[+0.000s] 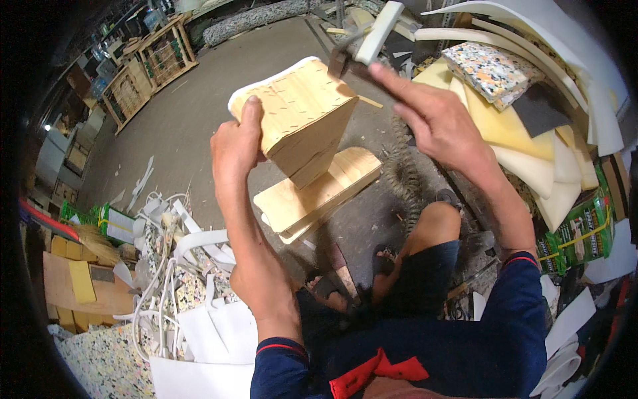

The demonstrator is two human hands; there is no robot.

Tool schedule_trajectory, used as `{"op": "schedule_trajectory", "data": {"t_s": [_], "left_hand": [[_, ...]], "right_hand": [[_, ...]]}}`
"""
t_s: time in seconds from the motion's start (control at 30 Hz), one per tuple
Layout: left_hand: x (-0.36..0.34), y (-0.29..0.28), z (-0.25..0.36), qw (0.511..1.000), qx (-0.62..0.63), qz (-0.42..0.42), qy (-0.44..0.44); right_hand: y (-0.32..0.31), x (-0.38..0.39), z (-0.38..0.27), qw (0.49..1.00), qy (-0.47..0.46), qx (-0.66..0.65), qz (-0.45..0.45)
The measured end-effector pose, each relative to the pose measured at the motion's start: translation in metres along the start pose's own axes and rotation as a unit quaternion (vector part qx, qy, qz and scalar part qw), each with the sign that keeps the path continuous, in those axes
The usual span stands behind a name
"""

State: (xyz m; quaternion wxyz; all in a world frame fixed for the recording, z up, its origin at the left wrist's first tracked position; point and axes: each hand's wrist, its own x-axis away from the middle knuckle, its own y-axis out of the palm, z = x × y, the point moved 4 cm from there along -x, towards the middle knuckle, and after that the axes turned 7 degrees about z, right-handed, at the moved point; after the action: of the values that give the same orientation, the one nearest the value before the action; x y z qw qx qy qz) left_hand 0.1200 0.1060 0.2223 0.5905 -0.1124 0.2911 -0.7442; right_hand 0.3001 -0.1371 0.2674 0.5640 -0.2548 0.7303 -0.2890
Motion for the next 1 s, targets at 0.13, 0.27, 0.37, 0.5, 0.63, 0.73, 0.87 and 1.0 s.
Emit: {"op": "schedule_trajectory", "data": {"t_s": [0.13,0.27,0.37,0.5,0.63,0.73,0.87,1.0], "left_hand": [[-0.003,-0.004,-0.008,0.999,0.027,0.002,-0.028],[-0.007,-0.006,-0.014,0.999,0.043,0.003,-0.028],[-0.011,-0.005,-0.016,0.998,0.052,0.007,-0.02],[-0.013,-0.004,-0.023,0.999,0.045,0.011,-0.026],[-0.013,-0.005,-0.028,0.994,0.104,-0.005,-0.042],[-0.013,-0.006,-0.028,0.996,0.08,-0.002,-0.025],[-0.012,-0.005,-0.03,0.997,0.079,0.001,-0.024],[-0.01,-0.004,-0.026,0.997,0.073,0.001,-0.023]], "right_hand": [[-0.002,0.009,0.011,0.982,-0.065,-0.093,0.15],[0.026,0.023,0.03,0.993,0.046,-0.096,-0.043],[0.02,0.017,0.039,0.983,0.038,-0.167,0.072],[0.04,0.023,0.051,0.919,0.198,-0.338,0.05],[0.067,0.041,0.051,0.902,0.235,-0.352,-0.088],[0.063,0.04,0.063,0.861,0.292,-0.415,-0.038],[0.038,0.016,0.057,0.946,0.138,-0.285,0.063],[0.022,-0.005,0.03,0.972,-0.061,-0.142,0.178]]}}
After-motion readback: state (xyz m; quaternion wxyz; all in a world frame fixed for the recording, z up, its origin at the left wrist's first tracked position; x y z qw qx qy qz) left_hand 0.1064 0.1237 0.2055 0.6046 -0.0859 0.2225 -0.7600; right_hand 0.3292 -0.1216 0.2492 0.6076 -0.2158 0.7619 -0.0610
